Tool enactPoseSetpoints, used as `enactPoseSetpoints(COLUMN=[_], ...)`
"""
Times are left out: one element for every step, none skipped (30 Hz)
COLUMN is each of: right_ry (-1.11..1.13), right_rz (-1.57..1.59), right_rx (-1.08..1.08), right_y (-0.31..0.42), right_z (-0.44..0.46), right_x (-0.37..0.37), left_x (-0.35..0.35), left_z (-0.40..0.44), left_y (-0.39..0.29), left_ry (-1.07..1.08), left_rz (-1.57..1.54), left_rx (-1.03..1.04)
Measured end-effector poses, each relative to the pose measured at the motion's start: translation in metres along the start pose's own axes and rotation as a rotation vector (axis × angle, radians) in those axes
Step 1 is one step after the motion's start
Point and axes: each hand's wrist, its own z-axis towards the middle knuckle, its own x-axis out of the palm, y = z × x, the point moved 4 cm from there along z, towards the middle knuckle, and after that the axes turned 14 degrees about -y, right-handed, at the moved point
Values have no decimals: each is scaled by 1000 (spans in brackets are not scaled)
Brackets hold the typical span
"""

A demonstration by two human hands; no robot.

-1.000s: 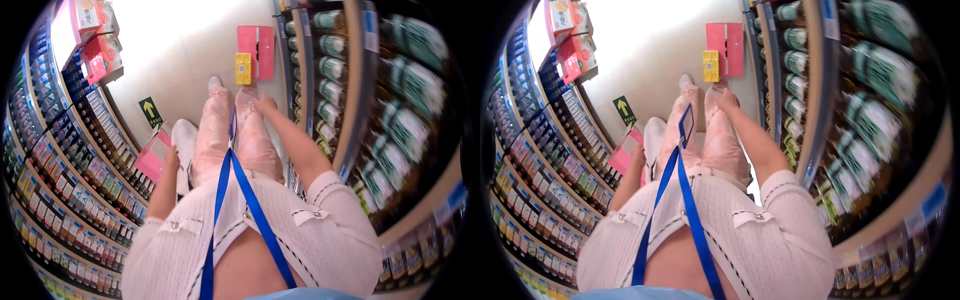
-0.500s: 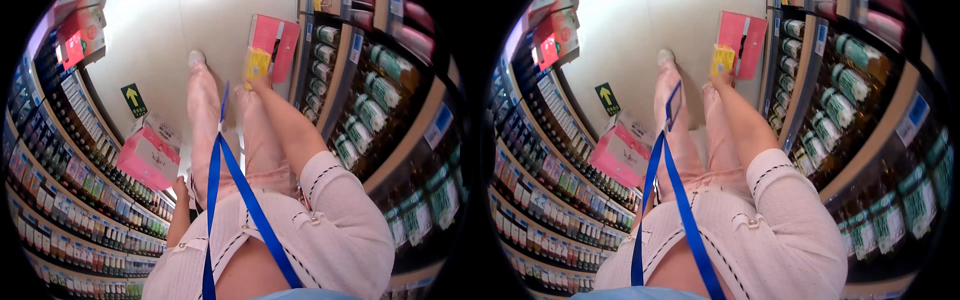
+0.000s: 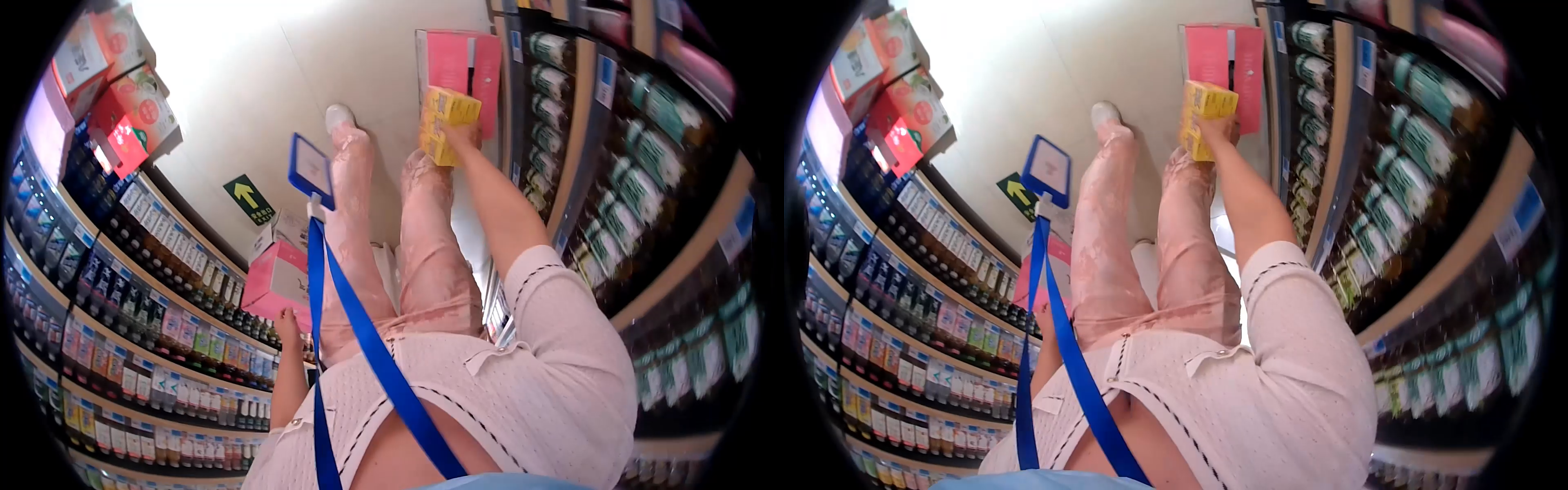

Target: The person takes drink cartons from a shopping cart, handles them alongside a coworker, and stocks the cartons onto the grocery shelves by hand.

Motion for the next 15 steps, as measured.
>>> enactPoseSetpoints(right_ry=[-9,37,70,91,-2,-77,-152,-199,-210,-216,-294,-371,-430,-522,-609], right_rz=[31,109,194,286,367,402,431,416,423,427,405,376,349,390,429], right_rx=[-29,-41,-61,-89,-190,-254,-319,-342,-379,-412,-441,-474,-507,-567,-624], right_y=[1,14,27,43,42,46,49,60,65,66,68,74,74,71,64], right_z=[-7,-25,-45,-67,-78,-100,-121,-156,-183,-205,-230,-264,-282,-297,-316], right_x=[-19,-52,-91,-131,-157,-194,-231,-285,-332,-373,-418,-465,-501,-533,-558], left_x=[-5,-13,-17,-16,-14,-16,-16,-16,-24,-28,-33,-44,-46,-52,-59], left_z=[20,19,22,25,25,20,14,4,-30,-46,-70,-93,-117,-147,-175], left_y=[8,-12,-38,-67,-101,-139,-176,-216,-267,-304,-342,-376,-404,-429,-449], left_ry=[55,38,28,25,62,93,162,235,240,313,353,391,409,434,452], left_rz=[-63,-75,-99,-131,-207,-255,-314,-371,-434,-414,-435,-464,-478,-488,-494], left_rx=[-55,-52,-41,-21,145,156,194,235,288,364,429,488,563,647,728])
